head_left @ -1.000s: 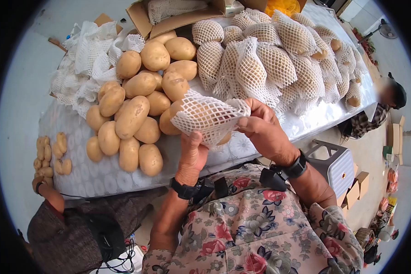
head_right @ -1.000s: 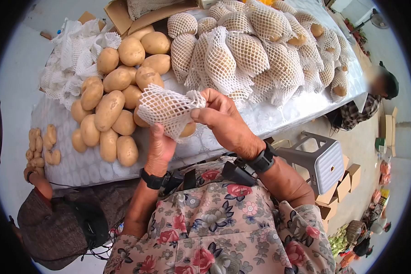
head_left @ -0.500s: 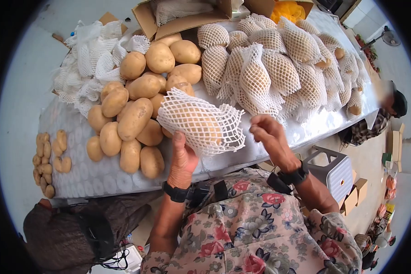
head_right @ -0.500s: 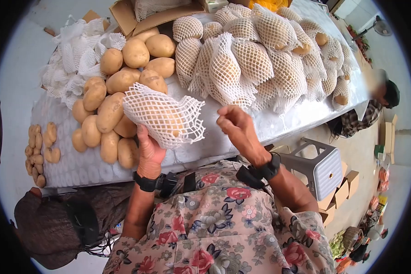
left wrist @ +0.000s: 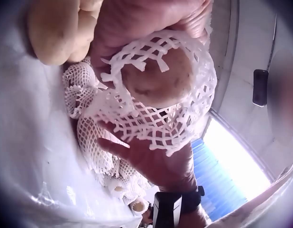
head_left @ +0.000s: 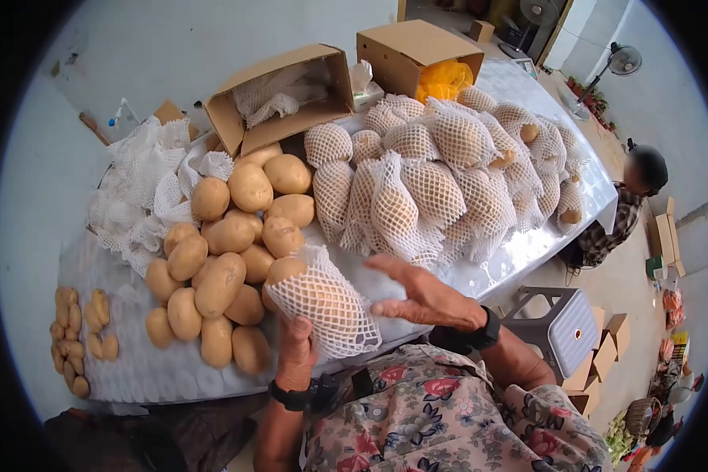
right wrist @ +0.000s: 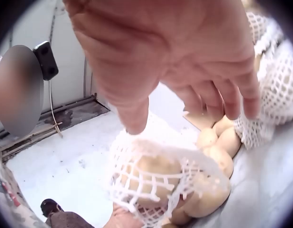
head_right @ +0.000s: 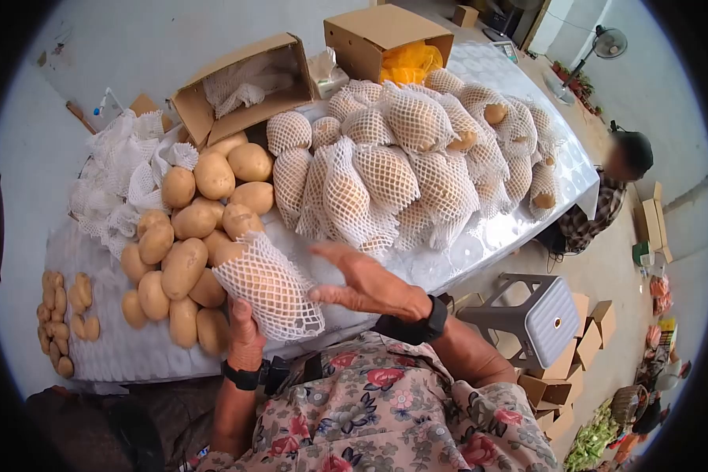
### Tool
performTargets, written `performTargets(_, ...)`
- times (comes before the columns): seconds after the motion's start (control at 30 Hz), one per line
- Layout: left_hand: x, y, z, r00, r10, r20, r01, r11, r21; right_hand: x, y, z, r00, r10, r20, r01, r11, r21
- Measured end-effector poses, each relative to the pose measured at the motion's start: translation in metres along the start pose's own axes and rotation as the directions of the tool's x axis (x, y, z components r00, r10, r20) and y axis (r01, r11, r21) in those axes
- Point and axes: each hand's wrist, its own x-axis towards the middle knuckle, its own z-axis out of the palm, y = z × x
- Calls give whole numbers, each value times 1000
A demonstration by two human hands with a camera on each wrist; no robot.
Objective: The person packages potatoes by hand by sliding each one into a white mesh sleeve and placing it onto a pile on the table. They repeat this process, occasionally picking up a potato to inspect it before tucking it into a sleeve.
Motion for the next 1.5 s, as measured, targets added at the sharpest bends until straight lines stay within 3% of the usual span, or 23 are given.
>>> performTargets(0.03,1,0,0,1000,-1,7,1,1000,4,-1,-5,-6,994,12,-109,-14,1000,-22)
performTargets(0.07,2,-1,0,1000,-6,13,6,1000,8,0,-7,-10,986,-12,-168,24,997,70)
performTargets(0.17,3,-8,6,1000,0,2,0,998,69,7,-5,6,987,-123,-108,126,992,27)
performTargets(0.2,4,-11,10,1000,3,1,-3,995,98,12,2,16,991,-131,21,130,991,25)
performTargets(0.23,5,-11,16,1000,-13,8,12,992,122,17,-1,32,984,-169,47,153,956,249)
performTargets(0.3,3,-8,27,999,-35,10,33,985,169,12,-2,34,997,-77,14,67,937,342)
performTargets(0.4,3,-16,25,998,-61,19,56,973,226,11,17,43,986,-99,-131,137,939,316)
performTargets(0.53,6,-19,27,987,-140,75,104,928,358,2,25,34,991,12,-135,44,915,401)
performTargets(0.63,18,-31,26,981,-21,195,-83,857,508,-6,26,26,973,114,-200,-18,903,430)
performTargets(0.7,20,-27,31,967,-41,253,-106,836,539,-11,23,13,962,192,-197,-70,862,501)
performTargets(0.73,20,-26,34,957,-58,284,-114,824,554,-13,21,10,964,182,-192,-23,781,624)
performTargets(0.83,19,-37,30,961,-69,269,-77,865,496,-19,21,-3,959,174,-222,54,659,750)
performTargets(0.87,19,-43,17,959,-71,276,-83,857,508,-21,29,-8,954,156,-255,84,678,730)
performTargets(0.97,10,-53,-7,982,-69,177,-110,558,823,-35,18,-36,931,160,-328,136,682,719)
performTargets(1.07,4,-66,-32,935,161,315,-348,257,902,-53,4,-70,866,165,-472,197,754,626)
performTargets(1.17,0,-73,-43,871,262,417,-454,101,885,-57,7,-112,749,67,-659,328,828,456)
performTargets(1.27,1,-71,-32,862,244,445,-466,32,884,-58,-4,-161,656,7,-754,324,901,290)
performTargets(1.37,3,-73,-33,879,245,410,-436,66,897,-40,-15,-201,566,-115,-816,340,934,104)
performTargets(1.5,3,-75,-35,879,269,393,-425,71,903,-6,-17,-248,560,-184,-808,135,982,-129)
